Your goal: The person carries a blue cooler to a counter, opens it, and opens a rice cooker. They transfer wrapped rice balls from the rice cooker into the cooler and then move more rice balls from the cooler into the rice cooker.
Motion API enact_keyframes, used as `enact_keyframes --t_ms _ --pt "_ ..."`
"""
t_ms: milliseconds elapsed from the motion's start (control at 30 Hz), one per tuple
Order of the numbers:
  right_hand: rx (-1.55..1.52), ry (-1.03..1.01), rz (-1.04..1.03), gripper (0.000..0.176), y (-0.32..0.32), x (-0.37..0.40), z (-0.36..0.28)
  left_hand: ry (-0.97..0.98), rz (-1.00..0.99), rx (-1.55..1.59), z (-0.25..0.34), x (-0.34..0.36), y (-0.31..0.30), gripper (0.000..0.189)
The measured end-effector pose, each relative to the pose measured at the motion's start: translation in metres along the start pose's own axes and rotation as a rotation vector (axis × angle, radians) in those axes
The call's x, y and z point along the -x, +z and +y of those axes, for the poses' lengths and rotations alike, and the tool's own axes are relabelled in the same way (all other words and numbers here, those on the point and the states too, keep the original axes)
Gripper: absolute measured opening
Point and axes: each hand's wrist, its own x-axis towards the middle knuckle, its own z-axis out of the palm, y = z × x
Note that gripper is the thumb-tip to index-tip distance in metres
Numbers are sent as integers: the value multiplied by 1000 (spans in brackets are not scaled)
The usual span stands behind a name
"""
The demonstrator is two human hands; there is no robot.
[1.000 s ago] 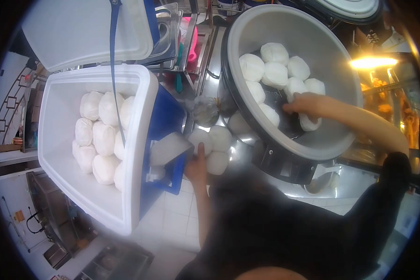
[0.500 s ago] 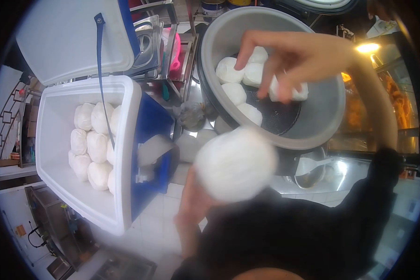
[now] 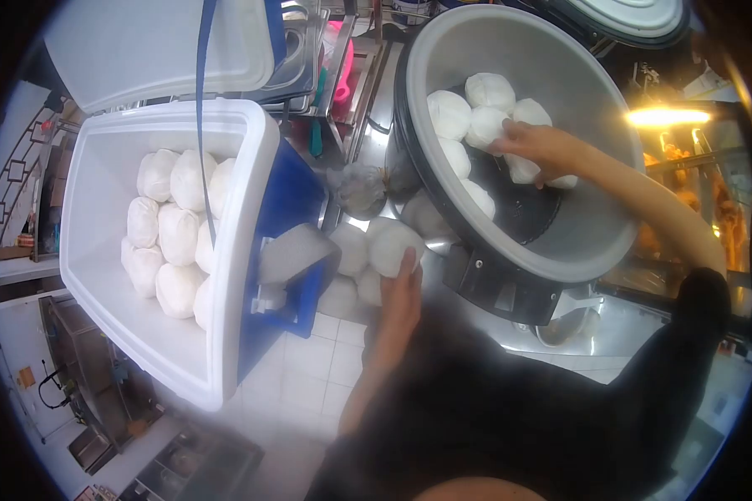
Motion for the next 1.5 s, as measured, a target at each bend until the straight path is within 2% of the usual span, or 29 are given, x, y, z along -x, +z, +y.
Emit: enact_keyframes --t_ms 33,100,233,333,400,433,500,533,600,633,700,733,800,833,867,900,933,1000,1033,1100,1167,1200,1233,1300,1367,1433,1467,1500 --pt "2 0 2 93 0 1 0 3 -1 0 0 -10 6 46" --pt "44 -27 -15 99 1 3 -2 -45 144 232 0 -23 12 46" --pt "56 41 -47 100 7 -1 0 17 176 198 -12 -34 5 47" --pt "-77 66 -33 100 2 2 -2 -19 121 144 -4 -34 -1 50" --pt "-273 40 21 99 -11 7 -6 24 -4 58 2 -30 -5 54" --pt "-268 43 22 99 -20 12 -7 25 -9 61 3 -27 -8 54" --pt "-409 104 39 94 -56 22 -24 -397 40 450 4 -17 -19 58" --pt "-458 84 46 94 -79 30 -35 -400 30 447 15 -5 -17 58" --pt "-563 -25 108 93 -118 44 -62 -424 -222 293 49 35 -5 71" --pt "-616 -115 166 93 -132 50 -75 -431 -227 292 63 47 -10 71" --pt "-736 -212 263 103 -152 56 -109 -318 -638 -35 88 65 -19 89" --pt "-734 -208 267 103 -159 57 -119 -319 -644 -37 94 74 -17 89" --pt "-503 -44 254 95 -166 56 -133 -123 -794 47 106 93 -11 112" --pt "-502 7 277 81 -160 52 -128 -123 -689 -12 112 106 -4 124" --pt "-501 56 300 69 -150 43 -117 -77 -728 35 105 109 -10 114" --pt "-453 134 280 68 -137 33 -104 -29 -765 84 100 110 -15 103" --pt "-404 212 259 68 -121 23 -86 -277 -388 -87 110 118 -3 81" --pt "-209 278 190 74 -77 0 -46 -256 -338 -16 82 102 -34 78" --pt "-212 271 189 74 -59 -10 -24 -234 -293 49 68 91 -50 75" --pt "-226 26 182 87 -27 -25 5 -174 -198 5 50 82 -59 70" --pt "-167 -20 238 90 -9 -35 10 -110 -115 -39 44 72 -66 66" --pt "-102 -54 299 92 -3 -39 13 -148 -137 99 44 65 -68 64" --pt "-100 -51 302 92 -1 -43 8 -188 -159 238 44 60 -69 62" --pt "90 68 372 97 9 -50 -6 -190 -162 209 44 53 -69 60" --pt "139 125 361 99 20 -59 -6 -192 -162 178 43 50 -69 58" --pt "139 184 346 99 21 -60 -4 -12 -117 -334 43 45 -68 56" --pt "137 191 353 99 20 -59 -8 -10 -122 -343 35 40 -72 56" --pt "128 243 323 97 19 -57 -13 121 -14 -425 22 32 -79 57"
